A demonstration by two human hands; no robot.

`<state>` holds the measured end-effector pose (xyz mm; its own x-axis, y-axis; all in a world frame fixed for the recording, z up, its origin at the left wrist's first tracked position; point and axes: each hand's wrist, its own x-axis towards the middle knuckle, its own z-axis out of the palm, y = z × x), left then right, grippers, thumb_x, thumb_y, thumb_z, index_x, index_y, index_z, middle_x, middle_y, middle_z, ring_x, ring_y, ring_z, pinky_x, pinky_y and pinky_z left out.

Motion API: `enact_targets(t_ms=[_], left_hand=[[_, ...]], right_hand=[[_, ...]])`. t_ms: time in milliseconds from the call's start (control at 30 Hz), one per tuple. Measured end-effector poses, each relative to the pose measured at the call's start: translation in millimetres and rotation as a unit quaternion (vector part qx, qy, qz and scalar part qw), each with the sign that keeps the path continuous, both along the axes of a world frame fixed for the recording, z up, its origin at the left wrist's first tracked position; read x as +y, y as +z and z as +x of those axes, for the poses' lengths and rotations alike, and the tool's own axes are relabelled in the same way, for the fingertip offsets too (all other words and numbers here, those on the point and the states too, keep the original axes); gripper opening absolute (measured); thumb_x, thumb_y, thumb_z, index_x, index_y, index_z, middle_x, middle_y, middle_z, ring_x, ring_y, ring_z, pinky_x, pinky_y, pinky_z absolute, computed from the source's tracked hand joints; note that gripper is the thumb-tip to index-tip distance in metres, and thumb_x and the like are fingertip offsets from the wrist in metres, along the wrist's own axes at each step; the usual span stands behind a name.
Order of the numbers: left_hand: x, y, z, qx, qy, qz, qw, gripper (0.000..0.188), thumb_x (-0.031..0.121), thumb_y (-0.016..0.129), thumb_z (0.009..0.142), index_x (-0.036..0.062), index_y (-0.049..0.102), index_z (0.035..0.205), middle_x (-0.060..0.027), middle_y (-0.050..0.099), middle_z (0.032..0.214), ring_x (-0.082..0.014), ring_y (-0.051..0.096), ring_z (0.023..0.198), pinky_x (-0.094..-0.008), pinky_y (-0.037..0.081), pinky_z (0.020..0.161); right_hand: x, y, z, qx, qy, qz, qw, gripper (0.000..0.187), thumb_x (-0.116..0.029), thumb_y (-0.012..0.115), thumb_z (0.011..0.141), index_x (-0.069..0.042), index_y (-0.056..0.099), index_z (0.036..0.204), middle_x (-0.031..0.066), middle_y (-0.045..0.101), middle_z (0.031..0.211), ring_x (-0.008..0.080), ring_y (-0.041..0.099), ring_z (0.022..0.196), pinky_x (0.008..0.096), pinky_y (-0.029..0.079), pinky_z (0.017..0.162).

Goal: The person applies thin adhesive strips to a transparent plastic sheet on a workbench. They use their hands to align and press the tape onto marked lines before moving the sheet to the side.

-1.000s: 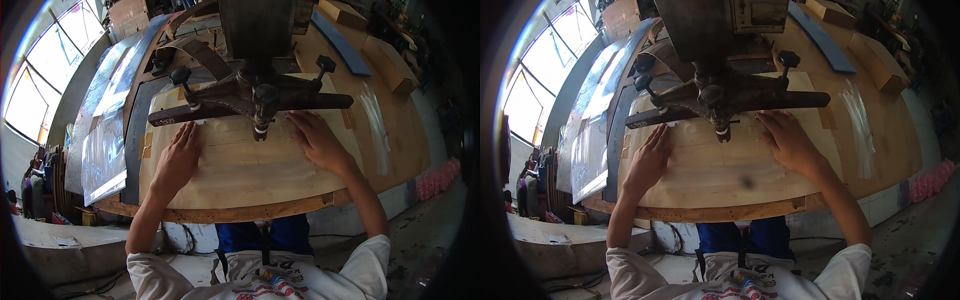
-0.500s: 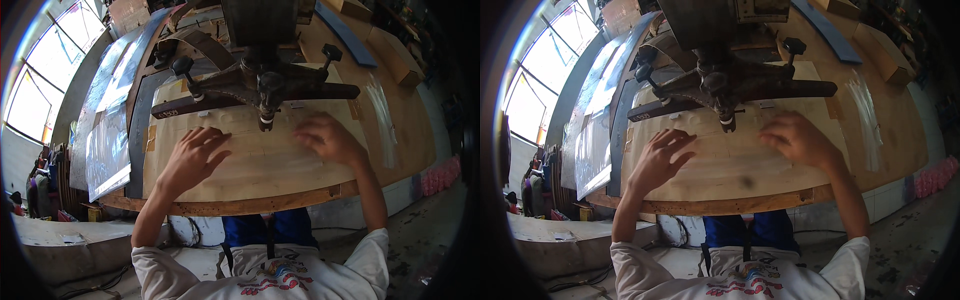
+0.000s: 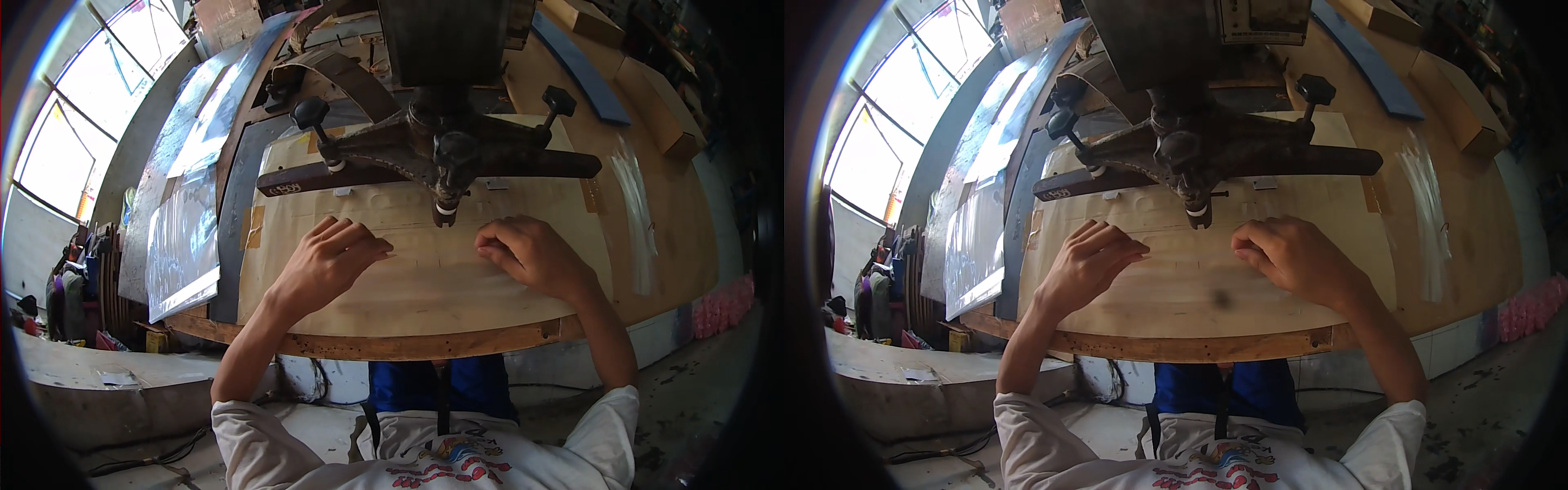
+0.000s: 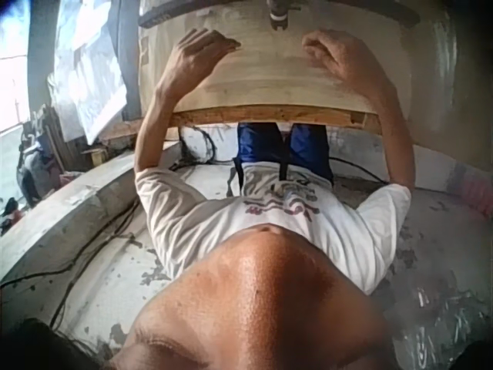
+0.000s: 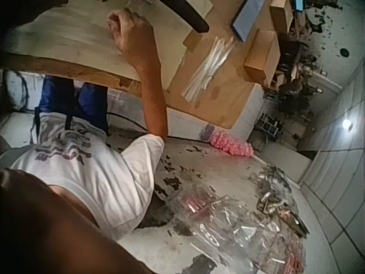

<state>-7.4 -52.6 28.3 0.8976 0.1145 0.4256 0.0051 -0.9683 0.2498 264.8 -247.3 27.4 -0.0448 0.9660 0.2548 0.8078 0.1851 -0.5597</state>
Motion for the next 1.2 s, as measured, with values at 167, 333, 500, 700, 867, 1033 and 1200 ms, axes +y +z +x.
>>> enact_targets(t_ms=[167, 333, 500, 700, 867, 1033, 1200], left_hand=[[-2.0, -4.7, -0.7, 0.039, 0.017, 0.013, 0.999, 0.015, 0.018, 0.075, 0.092, 0.0109, 0.075, 0.105, -0.0003, 0.064, 0.084, -0.0185, 0.065, 0.083, -0.0355, 0.054, 0.079], [-4.0, 0.3, -0.1, 0.046, -0.012, 0.033, 0.998, 0.022, 0.028, 0.083, 0.086, 0.0160, 0.079, 0.103, 0.0022, 0.062, 0.082, -0.0165, 0.063, 0.077, -0.0333, 0.055, 0.075], [-2.9, -0.4, -2.5, 0.040, -0.016, 0.022, 0.999, 0.019, 0.030, 0.084, 0.085, 0.0175, 0.080, 0.100, 0.0031, 0.062, 0.083, -0.0162, 0.063, 0.077, -0.0323, 0.055, 0.076], [-2.8, -1.3, -2.1, 0.034, -0.003, 0.021, 0.999, 0.017, 0.029, 0.084, 0.086, 0.0171, 0.081, 0.098, 0.0022, 0.063, 0.085, -0.0175, 0.063, 0.078, -0.0323, 0.055, 0.076], [-2.9, -0.6, -1.8, 0.040, -0.011, 0.012, 0.999, 0.018, 0.028, 0.084, 0.085, 0.0165, 0.081, 0.098, 0.0020, 0.063, 0.085, -0.0181, 0.063, 0.078, -0.0326, 0.056, 0.076], [-3.3, -0.1, 0.7, 0.044, -0.013, 0.013, 0.999, 0.016, 0.028, 0.084, 0.086, 0.0159, 0.080, 0.095, 0.0017, 0.063, 0.083, -0.0178, 0.064, 0.078, -0.0331, 0.055, 0.076], [-2.1, -1.0, -0.5, 0.040, -0.013, 0.009, 0.999, 0.015, 0.025, 0.083, 0.086, 0.0145, 0.078, 0.095, 0.0006, 0.065, 0.085, -0.0190, 0.066, 0.079, -0.0341, 0.055, 0.075]], right_hand=[[-1.7, 0.5, -0.6, -0.011, 0.011, 0.012, 1.000, 0.022, -0.015, 0.080, 0.088, -0.008, 0.074, 0.108, 0.0077, 0.072, 0.088, 0.0249, 0.072, 0.078, 0.0373, 0.057, 0.074], [-0.3, -1.0, 1.9, -0.038, 0.027, 0.049, 0.998, 0.020, -0.016, 0.081, 0.086, -0.009, 0.078, 0.103, 0.0074, 0.075, 0.090, 0.0240, 0.072, 0.080, 0.0363, 0.058, 0.074], [-0.3, -2.7, 1.9, -0.038, 0.054, 0.076, 0.995, 0.020, -0.016, 0.083, 0.084, -0.008, 0.079, 0.102, 0.0057, 0.078, 0.094, 0.0225, 0.073, 0.082, 0.0347, 0.059, 0.074], [0.1, -4.0, 1.2, -0.037, 0.074, 0.102, 0.991, 0.018, -0.019, 0.079, 0.088, -0.007, 0.078, 0.101, 0.0053, 0.078, 0.093, 0.0229, 0.073, 0.085, 0.0354, 0.060, 0.076], [-0.5, -2.7, 0.6, -0.021, 0.067, 0.104, 0.992, 0.019, -0.015, 0.082, 0.084, -0.008, 0.079, 0.101, 0.0038, 0.079, 0.097, 0.0201, 0.074, 0.085, 0.0337, 0.060, 0.076], [-2.0, -2.0, 2.4, -0.015, 0.074, 0.095, 0.993, 0.017, -0.020, 0.078, 0.089, -0.007, 0.077, 0.101, 0.0057, 0.078, 0.098, 0.0230, 0.074, 0.086, 0.0363, 0.060, 0.077], [-1.5, 0.1, -2.2, -0.001, 0.063, 0.083, 0.995, 0.019, -0.016, 0.080, 0.087, -0.011, 0.078, 0.105, 0.0040, 0.076, 0.095, 0.0196, 0.072, 0.081, 0.0331, 0.059, 0.071]])
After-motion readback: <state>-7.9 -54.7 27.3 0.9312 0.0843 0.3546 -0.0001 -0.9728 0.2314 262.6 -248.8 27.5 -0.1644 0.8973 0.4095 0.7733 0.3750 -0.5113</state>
